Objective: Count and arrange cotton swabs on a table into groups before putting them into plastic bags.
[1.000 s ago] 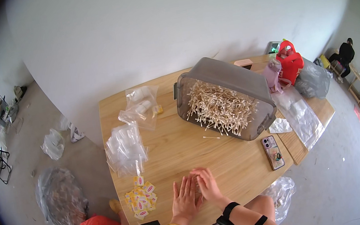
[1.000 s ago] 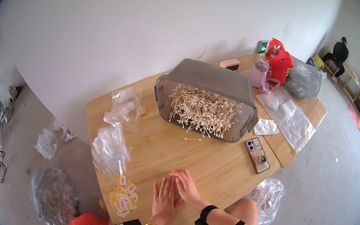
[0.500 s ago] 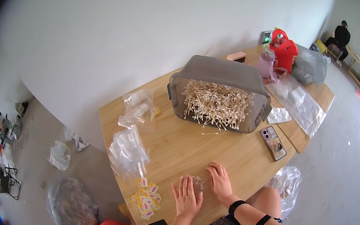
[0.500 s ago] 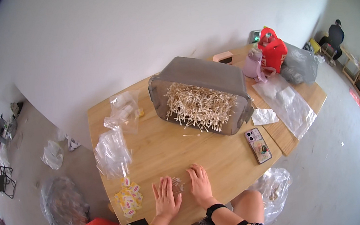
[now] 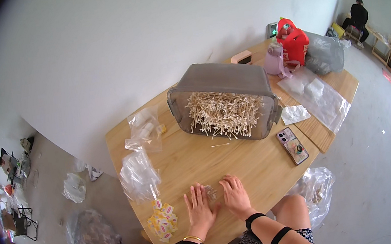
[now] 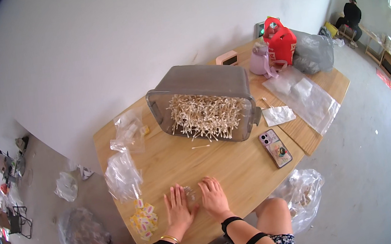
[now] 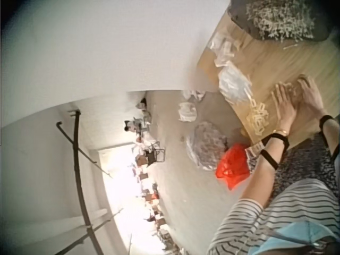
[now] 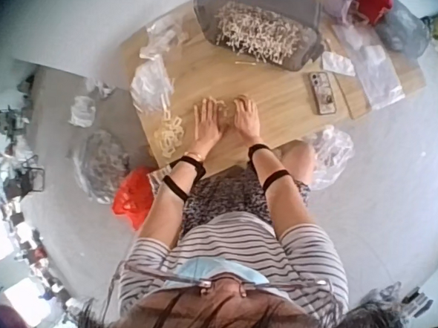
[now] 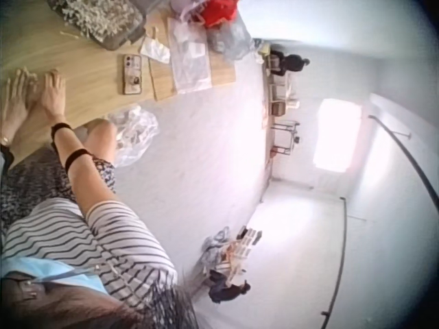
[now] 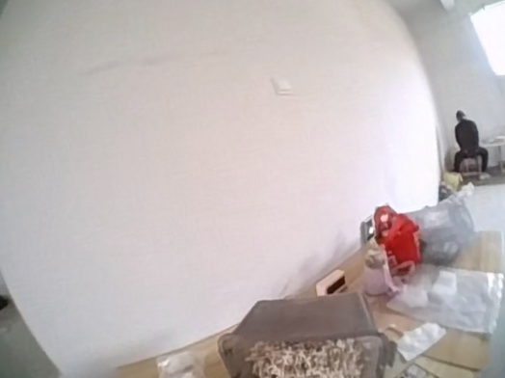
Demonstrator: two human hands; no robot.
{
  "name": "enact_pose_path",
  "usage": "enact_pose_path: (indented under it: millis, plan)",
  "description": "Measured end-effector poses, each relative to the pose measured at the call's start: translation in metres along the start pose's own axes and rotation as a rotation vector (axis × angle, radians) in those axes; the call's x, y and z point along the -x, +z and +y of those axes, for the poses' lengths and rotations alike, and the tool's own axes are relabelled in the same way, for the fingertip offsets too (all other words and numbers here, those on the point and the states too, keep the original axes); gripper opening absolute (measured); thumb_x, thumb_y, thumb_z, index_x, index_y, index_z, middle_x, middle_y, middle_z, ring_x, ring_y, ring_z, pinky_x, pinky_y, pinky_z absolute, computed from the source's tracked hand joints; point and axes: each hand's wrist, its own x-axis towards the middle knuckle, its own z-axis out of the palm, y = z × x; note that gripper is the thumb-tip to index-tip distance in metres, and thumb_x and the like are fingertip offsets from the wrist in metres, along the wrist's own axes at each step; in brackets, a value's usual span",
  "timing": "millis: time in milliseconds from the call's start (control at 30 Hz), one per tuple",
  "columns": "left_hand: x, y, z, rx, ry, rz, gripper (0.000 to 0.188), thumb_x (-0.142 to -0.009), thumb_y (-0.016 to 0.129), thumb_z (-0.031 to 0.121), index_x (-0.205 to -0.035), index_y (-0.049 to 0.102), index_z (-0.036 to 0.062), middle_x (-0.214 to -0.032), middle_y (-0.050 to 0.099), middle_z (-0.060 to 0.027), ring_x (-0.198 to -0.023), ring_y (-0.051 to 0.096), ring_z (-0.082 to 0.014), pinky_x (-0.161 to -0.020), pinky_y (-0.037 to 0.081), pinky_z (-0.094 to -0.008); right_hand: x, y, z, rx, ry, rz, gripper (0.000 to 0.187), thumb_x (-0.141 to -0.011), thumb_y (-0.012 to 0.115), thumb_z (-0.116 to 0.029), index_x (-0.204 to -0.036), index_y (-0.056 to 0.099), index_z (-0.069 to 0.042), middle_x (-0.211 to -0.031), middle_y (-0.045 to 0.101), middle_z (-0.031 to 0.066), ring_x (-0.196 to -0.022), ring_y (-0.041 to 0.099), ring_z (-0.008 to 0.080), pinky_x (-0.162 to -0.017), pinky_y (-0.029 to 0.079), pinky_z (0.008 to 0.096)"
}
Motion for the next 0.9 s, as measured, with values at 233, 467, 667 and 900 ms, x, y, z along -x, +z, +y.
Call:
enact_pose_path:
  millis: [233,467,667,900]
  plan:
    - [0.027,-0.005,0.010,-0.102,0.079,-0.072,0.092,-0.095,0.049,0.059,-0.157,0.022,-0.0024,-0.166,0.017,-0.0195,-0.156,0.009,-0.0341,-0.120,-0.001,-0.0660,-0.002,-0.003,-0.001,0.007,0.003,0.014,0.034,-0.087,0.056,-0.006,-0.121,0.061,-0.001,-0.127,0.056,0.0154,-0.129,0.049,0.0332,-0.116,0.035,0.0457]
    - [0.027,-0.008,0.009,-0.037,0.087,-0.047,0.087,-0.097,0.045,0.060,-0.157,0.025,-0.0004,-0.164,0.024,-0.0174,-0.156,0.008,-0.0328,-0.119,-0.003,-0.0664,-0.001,0.003,0.005,0.029,-0.019,0.014,0.035,-0.086,0.057,-0.005,-0.121,0.060,-0.002,-0.128,0.055,0.0158,-0.129,0.049,0.0329,-0.117,0.035,0.0461]
    - [0.044,-0.006,0.009,-0.099,0.147,-0.041,0.085,-0.097,0.049,0.056,-0.155,0.028,-0.0013,-0.164,0.026,-0.0169,-0.156,0.011,-0.0304,-0.120,-0.001,-0.0648,0.000,0.002,0.003,0.057,-0.023,0.018,0.035,-0.086,0.058,-0.008,-0.119,0.063,-0.001,-0.127,0.056,0.0149,-0.129,0.049,0.0319,-0.116,0.036,0.0449]
    - [0.041,-0.013,0.012,-0.082,0.131,-0.078,0.088,-0.095,0.052,0.056,-0.156,0.026,-0.0033,-0.164,0.026,-0.0175,-0.155,0.014,-0.0295,-0.121,0.000,-0.0628,0.000,0.002,0.004,0.053,-0.028,0.026,0.035,-0.086,0.058,-0.008,-0.119,0.063,-0.001,-0.127,0.057,0.0154,-0.129,0.049,0.0320,-0.117,0.035,0.0449]
